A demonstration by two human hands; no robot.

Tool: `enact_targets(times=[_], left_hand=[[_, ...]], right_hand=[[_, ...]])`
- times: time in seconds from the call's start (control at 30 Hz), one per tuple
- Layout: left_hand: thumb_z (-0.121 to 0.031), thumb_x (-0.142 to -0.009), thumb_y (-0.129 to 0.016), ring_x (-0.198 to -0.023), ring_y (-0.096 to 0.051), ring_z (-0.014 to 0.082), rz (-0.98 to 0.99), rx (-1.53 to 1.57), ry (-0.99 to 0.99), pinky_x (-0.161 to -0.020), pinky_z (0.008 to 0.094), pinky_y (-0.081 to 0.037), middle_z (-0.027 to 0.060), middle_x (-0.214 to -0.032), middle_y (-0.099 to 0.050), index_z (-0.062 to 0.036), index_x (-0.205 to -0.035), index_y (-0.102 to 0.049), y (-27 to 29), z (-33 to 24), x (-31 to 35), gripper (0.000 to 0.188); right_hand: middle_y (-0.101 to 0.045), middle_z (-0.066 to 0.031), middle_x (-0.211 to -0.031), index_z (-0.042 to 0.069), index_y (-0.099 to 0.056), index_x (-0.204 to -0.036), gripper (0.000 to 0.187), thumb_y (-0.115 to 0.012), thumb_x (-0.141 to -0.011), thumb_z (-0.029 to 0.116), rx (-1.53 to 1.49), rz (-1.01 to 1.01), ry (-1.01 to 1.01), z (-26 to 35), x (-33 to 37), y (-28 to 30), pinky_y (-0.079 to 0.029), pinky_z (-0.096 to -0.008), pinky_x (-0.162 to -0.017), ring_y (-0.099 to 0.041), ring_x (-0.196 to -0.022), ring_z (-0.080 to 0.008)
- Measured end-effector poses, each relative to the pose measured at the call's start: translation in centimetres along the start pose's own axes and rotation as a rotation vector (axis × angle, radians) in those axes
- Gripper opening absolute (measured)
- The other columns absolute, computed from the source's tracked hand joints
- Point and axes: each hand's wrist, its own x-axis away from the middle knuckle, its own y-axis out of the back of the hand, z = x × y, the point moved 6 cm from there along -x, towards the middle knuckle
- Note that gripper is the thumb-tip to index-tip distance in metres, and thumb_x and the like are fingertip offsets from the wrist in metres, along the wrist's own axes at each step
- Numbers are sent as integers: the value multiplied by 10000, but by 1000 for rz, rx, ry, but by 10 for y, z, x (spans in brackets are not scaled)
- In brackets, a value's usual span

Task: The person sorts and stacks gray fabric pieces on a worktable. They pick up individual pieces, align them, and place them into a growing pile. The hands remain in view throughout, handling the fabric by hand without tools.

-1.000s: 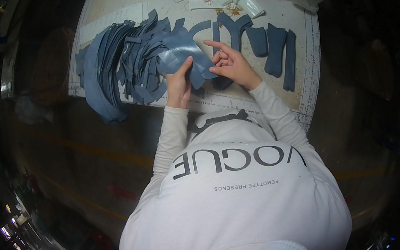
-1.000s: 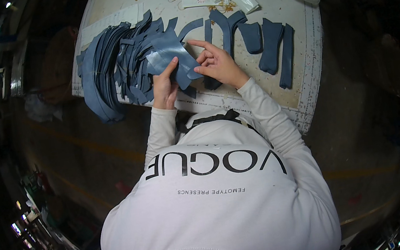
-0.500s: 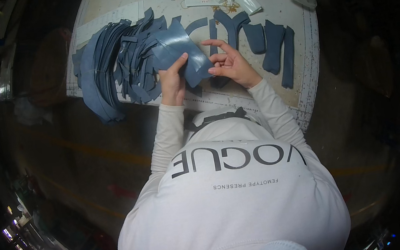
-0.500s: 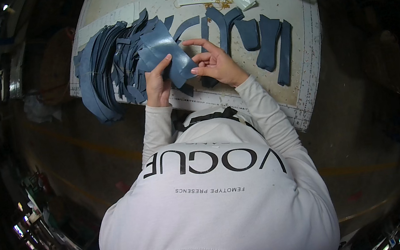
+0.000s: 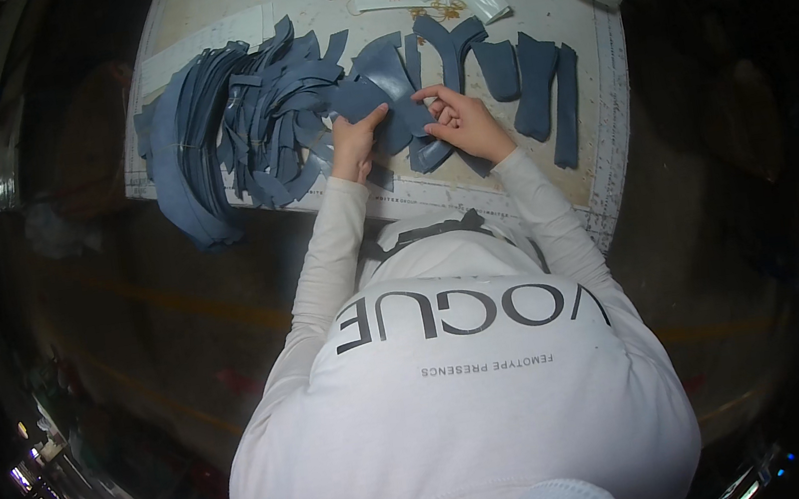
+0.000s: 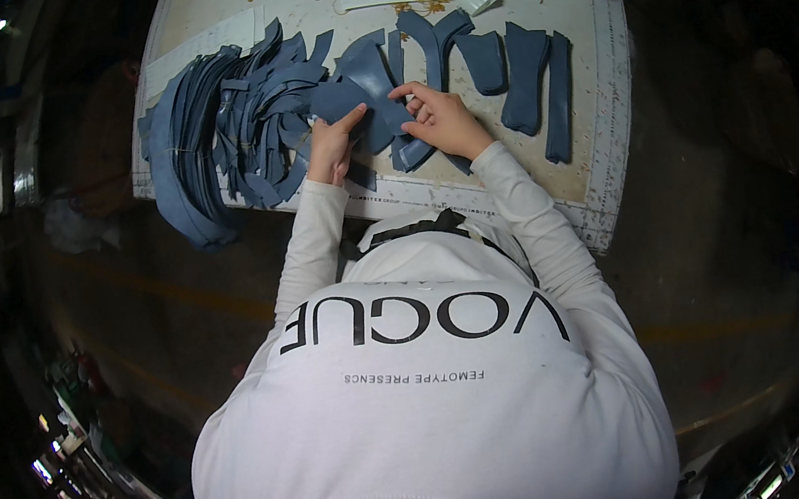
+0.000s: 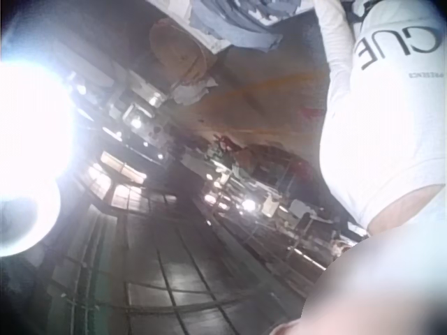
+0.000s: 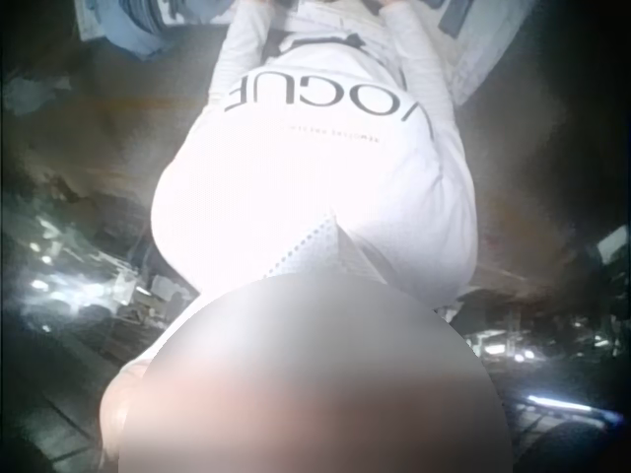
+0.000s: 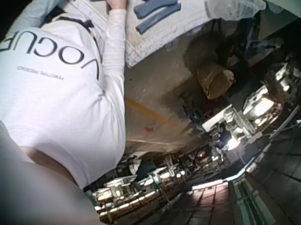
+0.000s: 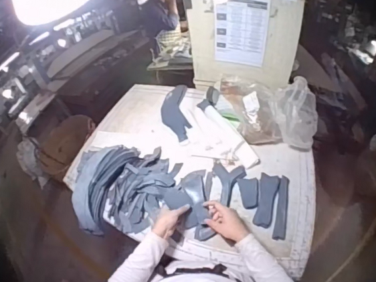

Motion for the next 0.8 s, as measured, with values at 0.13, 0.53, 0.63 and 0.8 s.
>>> enact_targets(times=[0.13,0.53,0.63,0.8], left_hand=[[-88,-787,-690,-784,-652,201,16,-131,-91,-675,297,-512,114,-910,-659,40,-997,-600,11,9,-9,262],[-117,-801,-644,-733,-645,252,-286,-759,-914,-689,311,-505,126,-878,-651,-20,-966,-667,40,-79,49,194],[-97,-849,-612,-807,-651,183,-148,-565,-750,-733,266,-495,94,-917,-660,-20,-986,-667,42,-76,46,166],[-118,-933,-551,-850,-628,117,81,-204,-426,-766,215,-480,53,-927,-662,18,-1033,-641,30,-52,37,192]], right_hand=[[-546,-56,-758,90,-577,-1111,402,-657,-730,-13,230,-69,18,-3,4,0,-469,-247,-590,-549,-602,-131],[-602,-127,-782,58,-654,-947,184,-651,-766,88,539,-371,193,31,-64,87,-504,-338,-647,-623,-690,-291],[-652,-163,-838,68,-665,-934,171,-616,-771,70,561,-455,168,26,-114,111,-516,-350,-657,-644,-701,-294],[-662,-159,-878,50,-660,-921,183,-589,-752,46,748,-174,243,17,-186,79,-519,-371,-732,-644,-818,-294]])
